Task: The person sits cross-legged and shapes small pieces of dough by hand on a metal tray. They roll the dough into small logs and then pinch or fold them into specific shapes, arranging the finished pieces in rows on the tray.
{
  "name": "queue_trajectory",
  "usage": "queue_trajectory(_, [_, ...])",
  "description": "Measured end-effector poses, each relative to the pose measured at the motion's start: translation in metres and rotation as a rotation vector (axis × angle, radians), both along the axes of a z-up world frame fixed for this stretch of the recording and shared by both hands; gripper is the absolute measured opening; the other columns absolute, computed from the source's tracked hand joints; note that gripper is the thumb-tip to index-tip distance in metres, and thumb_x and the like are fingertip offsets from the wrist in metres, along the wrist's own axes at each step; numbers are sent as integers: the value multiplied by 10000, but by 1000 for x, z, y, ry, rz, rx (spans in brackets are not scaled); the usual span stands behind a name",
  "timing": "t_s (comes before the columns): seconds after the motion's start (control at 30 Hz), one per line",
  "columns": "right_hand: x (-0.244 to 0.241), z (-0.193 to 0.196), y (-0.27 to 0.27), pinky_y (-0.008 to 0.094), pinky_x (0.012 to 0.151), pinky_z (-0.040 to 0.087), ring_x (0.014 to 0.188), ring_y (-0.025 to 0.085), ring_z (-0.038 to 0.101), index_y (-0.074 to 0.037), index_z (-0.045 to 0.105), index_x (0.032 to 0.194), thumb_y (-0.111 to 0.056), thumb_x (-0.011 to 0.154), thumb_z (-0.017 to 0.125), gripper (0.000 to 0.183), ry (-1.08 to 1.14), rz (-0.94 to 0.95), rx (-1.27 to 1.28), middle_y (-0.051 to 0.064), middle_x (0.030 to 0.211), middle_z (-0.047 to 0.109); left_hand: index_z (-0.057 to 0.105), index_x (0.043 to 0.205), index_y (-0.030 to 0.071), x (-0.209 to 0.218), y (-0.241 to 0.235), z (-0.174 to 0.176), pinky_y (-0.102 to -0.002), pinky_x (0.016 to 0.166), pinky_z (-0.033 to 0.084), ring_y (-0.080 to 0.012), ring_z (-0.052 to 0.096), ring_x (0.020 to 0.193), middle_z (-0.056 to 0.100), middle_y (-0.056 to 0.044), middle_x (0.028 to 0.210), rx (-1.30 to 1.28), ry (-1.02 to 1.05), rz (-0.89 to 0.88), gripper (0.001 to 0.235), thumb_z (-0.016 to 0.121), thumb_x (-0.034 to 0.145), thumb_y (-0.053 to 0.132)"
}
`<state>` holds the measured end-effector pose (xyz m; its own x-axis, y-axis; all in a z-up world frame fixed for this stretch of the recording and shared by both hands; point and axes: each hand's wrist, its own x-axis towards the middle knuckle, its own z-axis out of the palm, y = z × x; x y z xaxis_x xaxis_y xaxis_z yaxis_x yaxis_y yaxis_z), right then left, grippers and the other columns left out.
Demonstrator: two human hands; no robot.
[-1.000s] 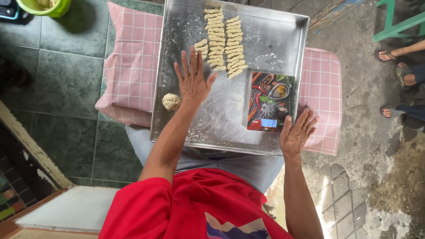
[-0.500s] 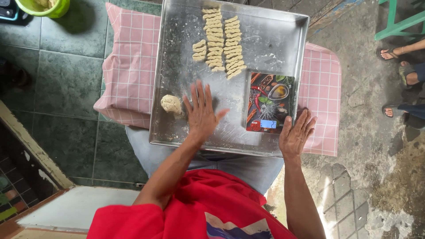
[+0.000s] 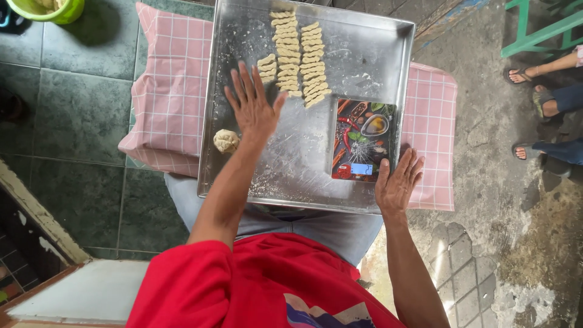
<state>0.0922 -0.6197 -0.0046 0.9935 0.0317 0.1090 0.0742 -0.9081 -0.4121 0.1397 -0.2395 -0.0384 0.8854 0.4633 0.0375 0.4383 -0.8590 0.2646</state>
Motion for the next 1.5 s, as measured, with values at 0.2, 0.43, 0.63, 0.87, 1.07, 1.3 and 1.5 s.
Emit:
queue_trajectory(0.2, [0,5,2,746,1138,177,1493,555,147,34,259,1615,-483,1148,369,705,-6,2,17,331,1610,304,154,1652,-17,11,5,-8,-664,1235,42,-455,6,1572,22,-298,1687,136,-88,73,1155,194,948,898])
queue_trajectory(0.43, [1,8,1,732,1143,173,1499,558,130,58,227,1611,-496,1142,354,737,39,26,33,336,1619,269,146,1622,-94,-76,-77,29,-657,1179,-121,-486,-30,1567,36,-353,1680,-1,-37,-19,1263,187,873,922])
queue_trajectory(0.63, [2,4,1,713,1150,191,1497,549,171,58,264,1600,-516,1133,351,745,23,4,7,335,1598,320,123,1606,-94,-104,-92,37,-648,1214,-56,-515,-27,1556,34,-381,1661,-138,147,-157,1278,238,850,929])
queue_trajectory(0.87, [0,3,1,733,1124,221,1472,576,207,59,291,1592,-493,1139,366,718,-12,17,2,341,1580,349,142,1658,8,-15,-7,11,-651,1227,-35,-446,-64,1565,-15,-306,1688,-5,-9,26,1092,169,960,847])
queue_trajectory(1.07, [1,14,8,758,1100,255,1448,595,269,61,328,1577,-451,1131,407,683,-65,-29,15,359,1540,405,155,1641,-52,-7,-4,-5,-655,1227,-2,-494,3,1558,37,-336,1678,124,-213,38,1100,260,996,833])
queue_trajectory(1.3, [-1,11,3,717,1128,253,1457,567,290,51,362,1567,-492,1112,399,710,-41,-36,20,324,1552,417,226,1584,-136,-85,-84,14,-635,1223,101,-543,119,1535,140,-407,1638,86,-153,-131,1197,395,903,835])
queue_trajectory(1.5, [3,6,1,684,1155,262,1478,527,297,44,374,1557,-532,1098,390,737,-15,-58,-13,304,1557,425,220,1602,-69,-99,-92,10,-634,1229,104,-539,151,1529,198,-397,1622,-3,-2,-169,1198,322,889,888])
